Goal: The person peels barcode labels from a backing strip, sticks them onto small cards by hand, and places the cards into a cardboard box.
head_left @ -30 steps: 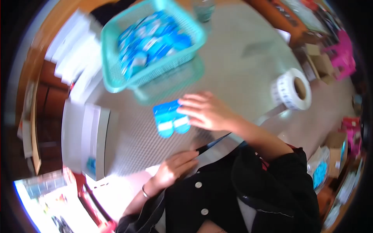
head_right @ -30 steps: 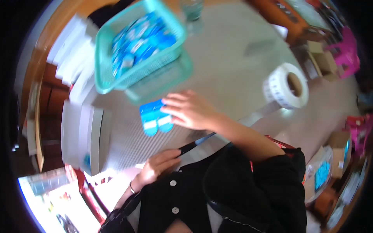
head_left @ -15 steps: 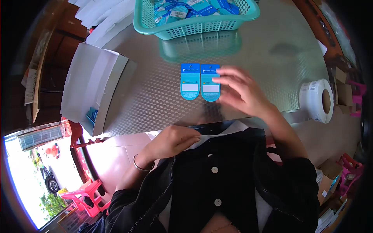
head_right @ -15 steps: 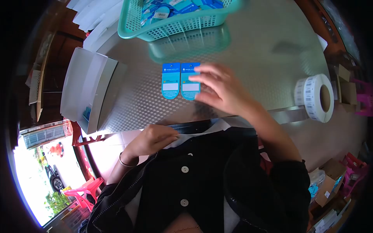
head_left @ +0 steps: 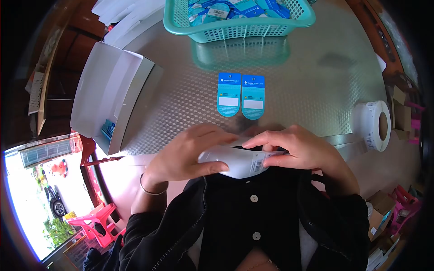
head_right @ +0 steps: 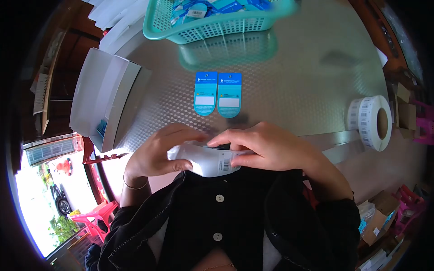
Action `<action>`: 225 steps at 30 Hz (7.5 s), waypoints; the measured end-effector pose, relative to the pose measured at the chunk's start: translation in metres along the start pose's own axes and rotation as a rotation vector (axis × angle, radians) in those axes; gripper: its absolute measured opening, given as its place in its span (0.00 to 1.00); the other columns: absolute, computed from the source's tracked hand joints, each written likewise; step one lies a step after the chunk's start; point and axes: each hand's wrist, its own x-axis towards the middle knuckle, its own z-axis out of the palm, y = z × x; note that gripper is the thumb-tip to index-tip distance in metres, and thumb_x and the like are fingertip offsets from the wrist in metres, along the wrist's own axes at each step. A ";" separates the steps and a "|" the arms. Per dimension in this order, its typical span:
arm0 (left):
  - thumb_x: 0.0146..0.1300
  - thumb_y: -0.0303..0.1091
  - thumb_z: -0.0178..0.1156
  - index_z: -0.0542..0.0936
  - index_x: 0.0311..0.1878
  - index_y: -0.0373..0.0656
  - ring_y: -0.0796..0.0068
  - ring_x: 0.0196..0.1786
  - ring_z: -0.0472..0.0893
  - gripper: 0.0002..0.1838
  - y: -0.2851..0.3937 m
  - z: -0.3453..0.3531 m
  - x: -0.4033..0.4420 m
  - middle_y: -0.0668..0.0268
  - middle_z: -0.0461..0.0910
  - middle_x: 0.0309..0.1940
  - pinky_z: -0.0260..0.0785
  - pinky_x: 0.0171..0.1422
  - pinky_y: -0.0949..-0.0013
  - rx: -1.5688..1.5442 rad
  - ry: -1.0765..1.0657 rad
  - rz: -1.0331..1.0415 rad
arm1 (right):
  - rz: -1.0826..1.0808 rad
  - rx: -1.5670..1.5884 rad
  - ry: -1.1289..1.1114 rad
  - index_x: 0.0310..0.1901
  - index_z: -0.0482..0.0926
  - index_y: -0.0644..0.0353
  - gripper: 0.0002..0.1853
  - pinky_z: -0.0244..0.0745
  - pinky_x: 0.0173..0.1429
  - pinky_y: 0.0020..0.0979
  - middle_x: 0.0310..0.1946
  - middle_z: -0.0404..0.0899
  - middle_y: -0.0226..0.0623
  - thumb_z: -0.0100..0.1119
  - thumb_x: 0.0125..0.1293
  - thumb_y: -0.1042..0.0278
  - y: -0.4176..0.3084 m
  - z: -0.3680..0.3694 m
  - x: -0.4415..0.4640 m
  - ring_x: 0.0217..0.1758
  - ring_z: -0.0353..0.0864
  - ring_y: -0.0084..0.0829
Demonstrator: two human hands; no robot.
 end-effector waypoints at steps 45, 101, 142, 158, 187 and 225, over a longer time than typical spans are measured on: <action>0.54 0.30 0.64 0.76 0.33 0.37 0.49 0.67 0.74 0.08 -0.033 0.054 0.043 0.44 0.74 0.62 0.68 0.71 0.52 0.576 0.093 0.304 | 0.116 0.621 0.452 0.47 0.77 0.62 0.06 0.75 0.61 0.31 0.56 0.77 0.42 0.55 0.74 0.70 0.044 -0.028 0.032 0.57 0.79 0.29; 0.50 0.38 0.65 0.75 0.26 0.45 0.61 0.65 0.70 0.09 -0.060 0.056 0.089 0.59 0.80 0.55 0.57 0.73 0.35 0.736 0.185 0.268 | 0.165 0.417 0.617 0.49 0.84 0.61 0.13 0.69 0.31 0.16 0.32 0.83 0.29 0.68 0.62 0.77 0.060 -0.061 0.061 0.28 0.75 0.11; 0.51 0.38 0.62 0.77 0.31 0.44 0.60 0.69 0.68 0.09 -0.057 0.056 0.089 0.54 0.74 0.64 0.56 0.74 0.39 0.747 0.175 0.243 | 0.034 0.364 0.753 0.45 0.80 0.63 0.10 0.67 0.32 0.16 0.32 0.84 0.29 0.67 0.62 0.80 0.076 -0.058 0.064 0.30 0.74 0.09; 0.52 0.39 0.62 0.77 0.30 0.45 0.61 0.68 0.69 0.09 -0.057 0.057 0.089 0.55 0.74 0.65 0.57 0.73 0.43 0.745 0.190 0.242 | 0.084 0.212 0.757 0.50 0.78 0.61 0.18 0.67 0.31 0.20 0.26 0.82 0.29 0.69 0.58 0.78 0.073 -0.056 0.071 0.26 0.74 0.12; 0.49 0.39 0.64 0.76 0.26 0.47 0.62 0.67 0.70 0.09 -0.057 0.058 0.090 0.56 0.76 0.64 0.59 0.72 0.46 0.764 0.216 0.250 | 0.119 0.106 0.807 0.45 0.77 0.61 0.15 0.68 0.28 0.21 0.21 0.79 0.29 0.69 0.56 0.79 0.074 -0.055 0.075 0.23 0.74 0.13; 0.47 0.36 0.65 0.76 0.30 0.44 0.53 0.68 0.73 0.10 -0.058 0.054 0.091 0.57 0.79 0.56 0.58 0.72 0.39 0.710 0.188 0.230 | 0.029 -0.768 0.819 0.46 0.76 0.52 0.17 0.75 0.30 0.36 0.32 0.80 0.30 0.70 0.56 0.66 0.063 -0.044 0.072 0.31 0.82 0.35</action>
